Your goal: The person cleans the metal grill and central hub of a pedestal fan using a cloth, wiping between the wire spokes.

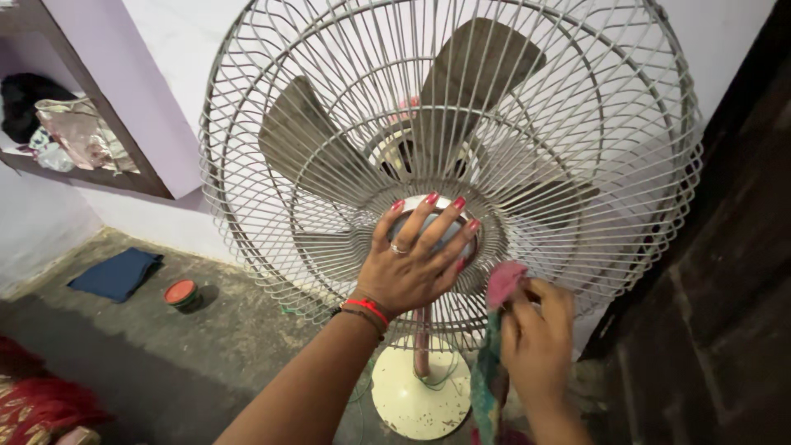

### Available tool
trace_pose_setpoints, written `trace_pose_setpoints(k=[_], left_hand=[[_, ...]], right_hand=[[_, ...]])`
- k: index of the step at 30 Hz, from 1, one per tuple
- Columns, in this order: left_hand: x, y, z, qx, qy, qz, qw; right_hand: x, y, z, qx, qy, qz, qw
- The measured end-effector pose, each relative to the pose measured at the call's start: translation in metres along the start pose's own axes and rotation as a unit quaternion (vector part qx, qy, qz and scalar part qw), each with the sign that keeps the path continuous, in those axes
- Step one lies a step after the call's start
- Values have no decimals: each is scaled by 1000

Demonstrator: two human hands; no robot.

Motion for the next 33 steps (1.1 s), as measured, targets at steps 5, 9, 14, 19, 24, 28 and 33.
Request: trace_pose_setpoints(k=[5,9,14,19,24,28,33], left_hand=[[1,0,1,-7,-7,6,1000],[1,-2,-1,4,-2,2,1000],[0,-1,-1,0,-1,9,1000],[0,-3,0,1,-5,11,1000],[1,-4,-1,7,-10,16,1000],[1,-4,-1,15,-7,7,1000],[0,-5,-2,15,-7,1,1000]], right_hand=[[15,12,4,-41,4,-52,998],[15,2,7,-14,33,26,999],[15,7,6,-13,12,-27,999],[28,4,14,-30,80,11,996],[38,-5,27,8,86,83,993],[45,-5,33,28,109,91,989],[48,-5,34,42,128,107,985]])
Point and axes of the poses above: each hand's wrist, its own x-axis away from the middle knuckle, its own y-axis out of the palm, z = x × y, the point moved 6 cm from there along -x, towards the middle knuckle, and after that the axes turned 1 degree about z, right-handed, at the moved point
